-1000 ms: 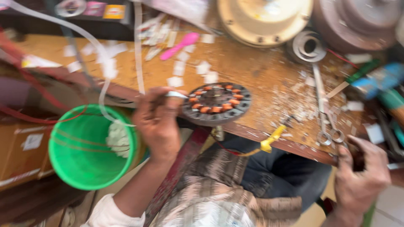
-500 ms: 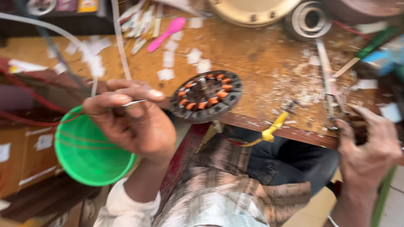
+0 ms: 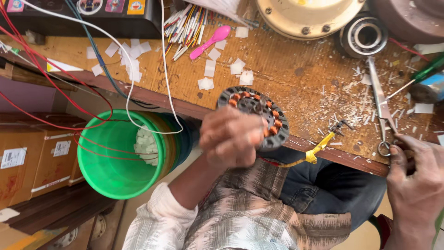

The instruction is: The person inserts small white insulating pieces into slots on a circular rotor component using fingers and a screwdriver. They repeatedly pick up pieces, place them into the rotor, and adjust them with tools on a cluttered workbench.

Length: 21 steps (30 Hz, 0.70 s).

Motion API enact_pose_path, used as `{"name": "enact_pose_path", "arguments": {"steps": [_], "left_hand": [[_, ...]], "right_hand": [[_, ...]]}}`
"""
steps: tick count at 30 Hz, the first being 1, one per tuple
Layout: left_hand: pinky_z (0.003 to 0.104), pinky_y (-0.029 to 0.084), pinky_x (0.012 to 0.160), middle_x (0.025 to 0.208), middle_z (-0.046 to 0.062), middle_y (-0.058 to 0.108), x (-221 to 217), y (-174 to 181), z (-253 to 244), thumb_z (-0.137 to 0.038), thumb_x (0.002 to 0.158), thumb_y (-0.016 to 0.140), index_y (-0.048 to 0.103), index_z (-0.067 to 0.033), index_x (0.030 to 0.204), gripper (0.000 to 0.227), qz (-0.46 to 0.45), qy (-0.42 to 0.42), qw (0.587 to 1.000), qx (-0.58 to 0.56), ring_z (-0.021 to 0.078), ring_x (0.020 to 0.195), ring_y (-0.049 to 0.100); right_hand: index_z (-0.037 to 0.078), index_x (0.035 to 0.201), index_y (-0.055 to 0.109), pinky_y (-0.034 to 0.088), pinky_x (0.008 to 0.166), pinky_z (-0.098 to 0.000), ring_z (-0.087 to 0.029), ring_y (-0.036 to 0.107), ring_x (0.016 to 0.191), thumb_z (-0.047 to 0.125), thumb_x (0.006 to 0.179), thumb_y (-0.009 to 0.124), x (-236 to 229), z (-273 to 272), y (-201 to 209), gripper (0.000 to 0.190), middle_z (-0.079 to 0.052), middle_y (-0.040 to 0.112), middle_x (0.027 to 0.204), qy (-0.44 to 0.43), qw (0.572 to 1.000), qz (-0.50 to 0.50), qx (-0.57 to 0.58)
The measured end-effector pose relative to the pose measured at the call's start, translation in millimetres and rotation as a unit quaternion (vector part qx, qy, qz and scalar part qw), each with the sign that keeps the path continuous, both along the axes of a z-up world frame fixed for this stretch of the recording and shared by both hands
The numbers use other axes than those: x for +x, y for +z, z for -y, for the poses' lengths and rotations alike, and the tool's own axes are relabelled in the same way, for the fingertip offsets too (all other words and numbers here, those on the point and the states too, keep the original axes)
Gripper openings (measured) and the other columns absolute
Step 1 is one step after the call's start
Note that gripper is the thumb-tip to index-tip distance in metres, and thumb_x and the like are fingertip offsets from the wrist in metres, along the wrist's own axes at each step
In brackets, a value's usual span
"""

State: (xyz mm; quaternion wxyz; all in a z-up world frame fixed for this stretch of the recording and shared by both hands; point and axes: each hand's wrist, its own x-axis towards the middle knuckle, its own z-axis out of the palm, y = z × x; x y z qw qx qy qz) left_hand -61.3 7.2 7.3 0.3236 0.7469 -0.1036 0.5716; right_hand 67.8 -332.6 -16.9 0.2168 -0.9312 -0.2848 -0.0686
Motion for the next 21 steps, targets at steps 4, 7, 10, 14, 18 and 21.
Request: {"name": "enact_pose_path", "arguments": {"steps": [4,7,10,14,18,21], "left_hand": [[0.034,0.062,0.065,0.095,0.010,0.071,32.6,18.8,5.4,0.005,0.103,0.059,0.066,-0.0058,0.121,0.021,0.022,0.046,0.994,-0.092,0.0214,0.077,0.071],[0.029,0.062,0.067,0.102,0.010,0.073,59.2,29.1,14.6,0.004,0.107,0.058,0.064,-0.0098,0.130,0.028,0.042,0.043,0.990,-0.129,0.0171,0.079,0.073],[0.023,0.064,0.071,0.112,0.009,0.074,89.7,27.9,30.5,0.003,0.112,0.059,0.062,-0.0118,0.137,0.029,0.038,0.032,0.980,-0.191,0.0138,0.085,0.076],[0.023,0.066,0.075,0.124,0.016,0.071,124.0,17.9,49.1,0.001,0.112,0.060,0.053,-0.0127,0.145,0.037,0.039,0.041,0.974,-0.219,0.0170,0.093,0.077],[0.024,0.060,0.079,0.109,0.009,0.072,117.8,12.3,59.6,-0.005,0.109,0.064,0.045,-0.0113,0.148,0.044,-0.012,-0.007,0.966,-0.259,0.0116,0.091,0.074],[0.022,0.055,0.069,0.091,0.007,0.065,98.6,16.9,50.9,-0.008,0.097,0.070,0.045,-0.0070,0.144,0.053,-0.090,-0.065,0.912,-0.394,0.0075,0.080,0.067]], "right_hand": [[0.003,0.122,0.073,0.057,0.083,-0.0338,-0.027,0.069,0.099,-0.001,0.105,0.077,4.6,-2.5,5.2,0.018,-0.015,0.069,0.112,0.012,0.997,0.073,-0.018],[0.006,0.122,0.074,0.057,0.086,-0.0332,-0.026,0.069,0.101,0.000,0.105,0.076,3.6,-11.0,8.4,0.018,-0.013,0.070,0.113,0.007,0.997,0.074,-0.013],[0.007,0.121,0.074,0.057,0.086,-0.0331,-0.025,0.070,0.101,0.003,0.106,0.077,1.5,-19.3,14.4,0.016,-0.012,0.070,0.112,0.005,0.998,0.060,-0.009],[0.008,0.121,0.073,0.058,0.085,-0.0334,-0.025,0.070,0.100,0.006,0.106,0.076,0.4,-22.4,26.7,0.016,-0.010,0.070,0.113,-0.005,0.999,0.037,0.002],[0.010,0.126,0.070,0.058,0.081,-0.0353,-0.026,0.071,0.094,0.010,0.101,0.075,-6.9,-14.3,37.8,0.026,-0.009,0.071,0.114,-0.038,0.998,0.020,-0.045],[0.013,0.132,0.068,0.057,0.076,-0.0374,-0.027,0.072,0.086,0.013,0.094,0.076,-12.4,-6.1,41.7,0.039,-0.009,0.073,0.112,-0.078,0.990,-0.011,-0.113]]}}
